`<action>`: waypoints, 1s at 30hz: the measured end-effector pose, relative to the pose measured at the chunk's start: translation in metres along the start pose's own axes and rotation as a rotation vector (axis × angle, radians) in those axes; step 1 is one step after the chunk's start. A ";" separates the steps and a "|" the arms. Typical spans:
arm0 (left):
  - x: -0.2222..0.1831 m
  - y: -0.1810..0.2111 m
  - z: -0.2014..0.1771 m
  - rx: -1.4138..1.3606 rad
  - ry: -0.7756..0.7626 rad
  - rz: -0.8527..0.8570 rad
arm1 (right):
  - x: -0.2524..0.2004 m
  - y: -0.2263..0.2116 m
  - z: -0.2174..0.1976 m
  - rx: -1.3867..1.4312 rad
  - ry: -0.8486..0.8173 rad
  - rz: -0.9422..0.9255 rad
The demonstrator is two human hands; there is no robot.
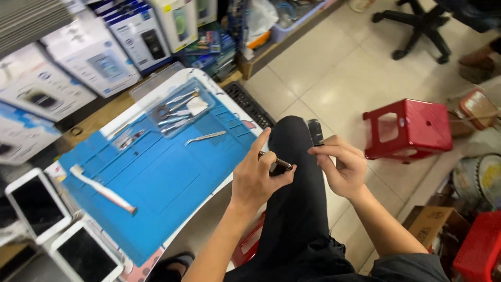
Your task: The person uses a metal prying tool to carefully separate the screen assembly from the back casing of a smartphone. They work around the edges to release the adhesive and then lift the screen off, exposing the internal components.
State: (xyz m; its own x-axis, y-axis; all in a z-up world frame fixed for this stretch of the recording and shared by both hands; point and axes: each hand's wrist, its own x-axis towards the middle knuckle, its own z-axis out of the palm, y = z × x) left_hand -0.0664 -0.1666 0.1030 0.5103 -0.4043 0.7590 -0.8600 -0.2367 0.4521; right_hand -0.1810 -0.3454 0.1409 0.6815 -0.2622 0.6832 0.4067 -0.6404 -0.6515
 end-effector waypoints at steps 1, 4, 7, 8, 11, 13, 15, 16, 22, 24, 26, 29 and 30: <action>0.003 0.005 0.012 -0.035 -0.008 0.026 | -0.004 -0.001 -0.011 -0.034 0.028 0.002; 0.001 0.021 0.038 -0.076 -0.041 0.079 | -0.019 -0.003 -0.032 -0.057 0.117 -0.021; -0.002 0.025 0.051 -0.117 -0.088 0.061 | -0.025 0.001 -0.033 0.000 0.193 0.036; -0.003 0.025 0.053 -0.104 -0.094 0.047 | -0.024 0.000 -0.029 -0.011 0.165 0.060; -0.006 0.021 0.052 -0.079 -0.098 0.033 | -0.016 -0.009 -0.018 -0.027 0.118 0.110; -0.004 0.016 0.050 -0.060 -0.089 0.035 | -0.006 -0.014 -0.010 -0.028 0.095 0.127; -0.003 0.012 0.046 -0.019 -0.073 0.050 | 0.000 -0.018 -0.001 0.054 0.087 0.115; -0.003 0.009 0.041 -0.018 -0.074 0.045 | -0.001 -0.013 0.003 0.056 0.084 0.117; -0.019 -0.015 0.020 0.081 -0.055 -0.068 | 0.021 -0.012 0.053 0.271 0.010 0.098; -0.026 -0.024 0.011 0.080 -0.057 -0.144 | 0.034 -0.016 0.073 0.322 -0.043 0.039; -0.034 -0.038 0.004 0.122 -0.044 -0.152 | 0.038 -0.018 0.092 0.334 -0.070 0.032; -0.030 -0.051 -0.019 0.150 -0.016 -0.193 | 0.048 -0.020 0.119 0.380 -0.118 0.061; -0.027 -0.054 -0.030 0.139 -0.007 -0.222 | 0.051 -0.021 0.129 0.420 -0.132 0.098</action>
State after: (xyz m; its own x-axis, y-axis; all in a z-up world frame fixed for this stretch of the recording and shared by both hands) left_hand -0.0334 -0.1163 0.0721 0.6871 -0.3345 0.6449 -0.7191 -0.4396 0.5381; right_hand -0.0761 -0.2518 0.1471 0.7899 -0.1949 0.5814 0.5293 -0.2618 -0.8070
